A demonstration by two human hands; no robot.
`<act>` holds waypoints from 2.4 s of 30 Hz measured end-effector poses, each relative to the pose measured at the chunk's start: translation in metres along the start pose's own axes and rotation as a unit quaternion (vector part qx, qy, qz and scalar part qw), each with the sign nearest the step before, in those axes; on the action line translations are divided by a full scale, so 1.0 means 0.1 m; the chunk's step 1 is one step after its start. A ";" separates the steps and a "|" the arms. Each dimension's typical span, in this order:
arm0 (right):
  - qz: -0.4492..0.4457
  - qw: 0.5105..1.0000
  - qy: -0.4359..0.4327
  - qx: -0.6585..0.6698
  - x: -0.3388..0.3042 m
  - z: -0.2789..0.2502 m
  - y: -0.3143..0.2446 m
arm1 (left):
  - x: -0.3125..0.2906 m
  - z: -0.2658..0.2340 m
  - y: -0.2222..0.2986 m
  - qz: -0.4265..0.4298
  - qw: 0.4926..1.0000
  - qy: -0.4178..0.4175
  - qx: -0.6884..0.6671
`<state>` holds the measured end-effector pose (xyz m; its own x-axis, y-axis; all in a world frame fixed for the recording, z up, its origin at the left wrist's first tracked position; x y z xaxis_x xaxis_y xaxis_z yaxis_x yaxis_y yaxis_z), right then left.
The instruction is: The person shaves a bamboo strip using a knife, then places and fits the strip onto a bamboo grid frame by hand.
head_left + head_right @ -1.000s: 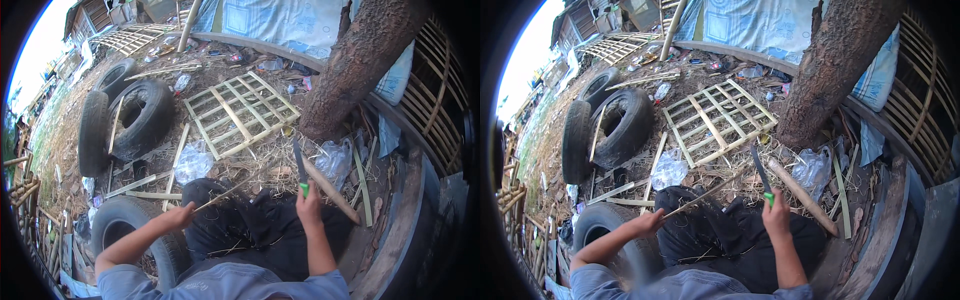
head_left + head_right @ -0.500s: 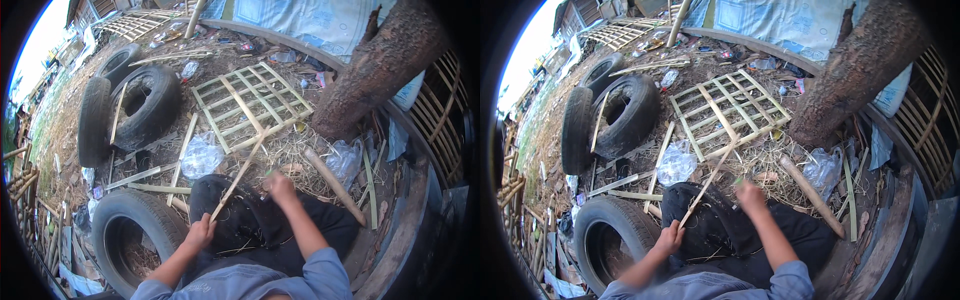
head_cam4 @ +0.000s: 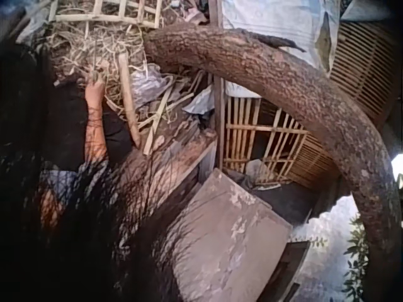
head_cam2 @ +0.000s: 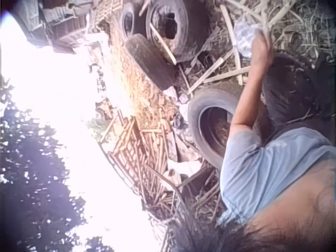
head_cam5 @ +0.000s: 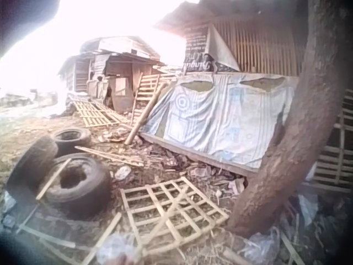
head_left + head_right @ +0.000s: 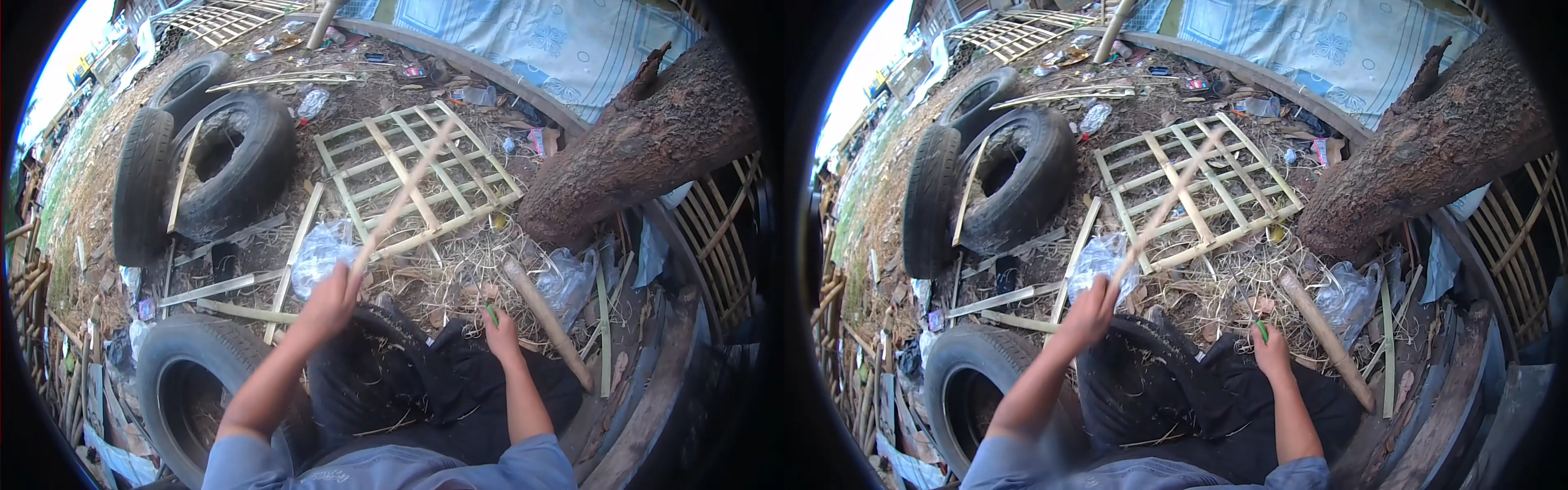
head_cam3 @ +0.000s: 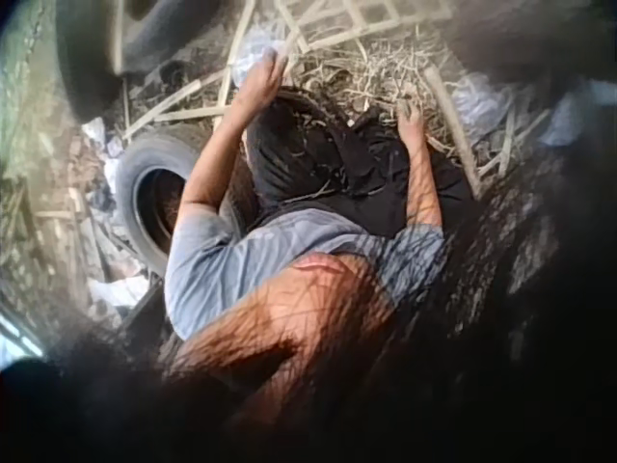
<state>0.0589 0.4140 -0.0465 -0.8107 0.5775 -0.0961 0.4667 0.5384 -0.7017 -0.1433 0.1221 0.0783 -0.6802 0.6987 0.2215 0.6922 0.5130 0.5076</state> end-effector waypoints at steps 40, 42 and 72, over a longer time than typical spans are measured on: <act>0.038 0.989 -0.139 0.005 0.16 0.55 0.08 | 1.71 1.41 -0.68 -0.182 0.963 -0.121 0.157; 0.049 0.993 -0.109 0.003 0.19 0.48 0.18 | 1.59 1.38 -0.10 -0.163 0.956 -0.239 0.043; 0.025 0.990 -0.020 0.135 2.72 2.50 -1.45 | 1.48 0.63 -0.02 -0.061 0.932 -0.116 -0.339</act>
<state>-0.3175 0.3398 -0.1478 -0.8043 0.5723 -0.1600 0.4000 0.3223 -0.8580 -0.2301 0.2562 0.0581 -0.6190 0.7852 -0.0176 0.2484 0.2170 0.9440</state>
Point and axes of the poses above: each hand's wrist, its own x-axis towards the middle knuckle, its own z-axis out of the palm, y = z × x, the point moved 5 cm from there along x, towards the middle knuckle, and after that the axes turned 2 degrees about -z, right-handed, at the moved point
